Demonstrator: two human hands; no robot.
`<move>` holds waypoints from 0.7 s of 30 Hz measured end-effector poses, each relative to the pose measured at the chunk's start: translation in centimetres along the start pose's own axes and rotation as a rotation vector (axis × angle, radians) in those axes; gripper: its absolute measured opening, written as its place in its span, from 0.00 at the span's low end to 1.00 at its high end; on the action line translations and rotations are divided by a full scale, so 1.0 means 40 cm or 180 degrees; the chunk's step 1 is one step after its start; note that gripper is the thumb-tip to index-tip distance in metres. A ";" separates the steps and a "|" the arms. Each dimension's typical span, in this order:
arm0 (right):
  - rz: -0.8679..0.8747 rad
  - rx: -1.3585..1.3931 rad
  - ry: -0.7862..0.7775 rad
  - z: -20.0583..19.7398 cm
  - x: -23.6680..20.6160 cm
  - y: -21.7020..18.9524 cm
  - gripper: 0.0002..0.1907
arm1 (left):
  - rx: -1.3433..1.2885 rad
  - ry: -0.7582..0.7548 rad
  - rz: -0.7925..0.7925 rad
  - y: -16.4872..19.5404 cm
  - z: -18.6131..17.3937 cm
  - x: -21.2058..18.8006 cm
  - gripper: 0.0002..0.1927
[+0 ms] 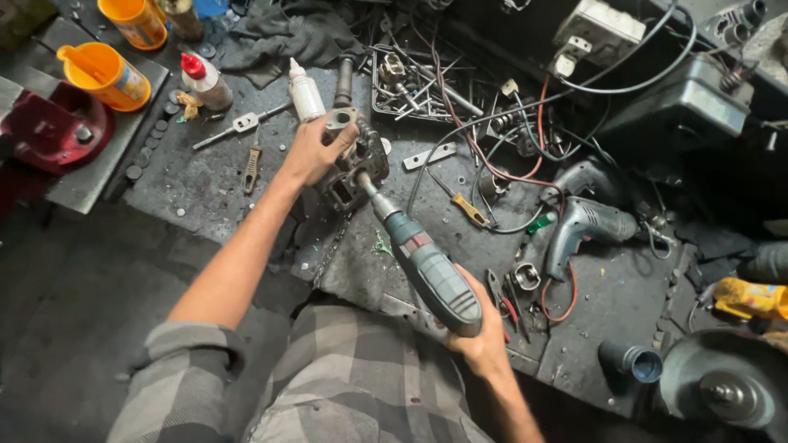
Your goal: The person works on a motorcycle engine cylinder head at a cluttered workbench. They first use a screwdriver on the head, then hold the head with one hand while operating a die grinder with the other to grind and clean its surfaces, repositioning and turning the head repeatedly to reach different areas.
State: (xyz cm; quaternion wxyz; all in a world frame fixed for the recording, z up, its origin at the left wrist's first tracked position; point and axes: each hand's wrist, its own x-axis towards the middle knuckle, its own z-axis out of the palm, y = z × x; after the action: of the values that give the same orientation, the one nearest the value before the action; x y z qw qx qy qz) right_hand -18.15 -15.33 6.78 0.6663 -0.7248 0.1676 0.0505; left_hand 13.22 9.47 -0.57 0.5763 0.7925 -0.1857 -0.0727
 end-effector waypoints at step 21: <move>-0.0411 0.1435 0.0566 -0.206 -0.135 0.243 0.53 | 0.2236 0.0008 -0.1482 0.100 0.032 0.046 0.36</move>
State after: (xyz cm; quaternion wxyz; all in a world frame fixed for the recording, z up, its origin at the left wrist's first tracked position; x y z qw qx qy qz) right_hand -27.48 -23.00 0.05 0.7956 -0.5687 0.1860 -0.0949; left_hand 13.64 6.56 2.95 0.2395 0.9617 -0.0145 -0.1323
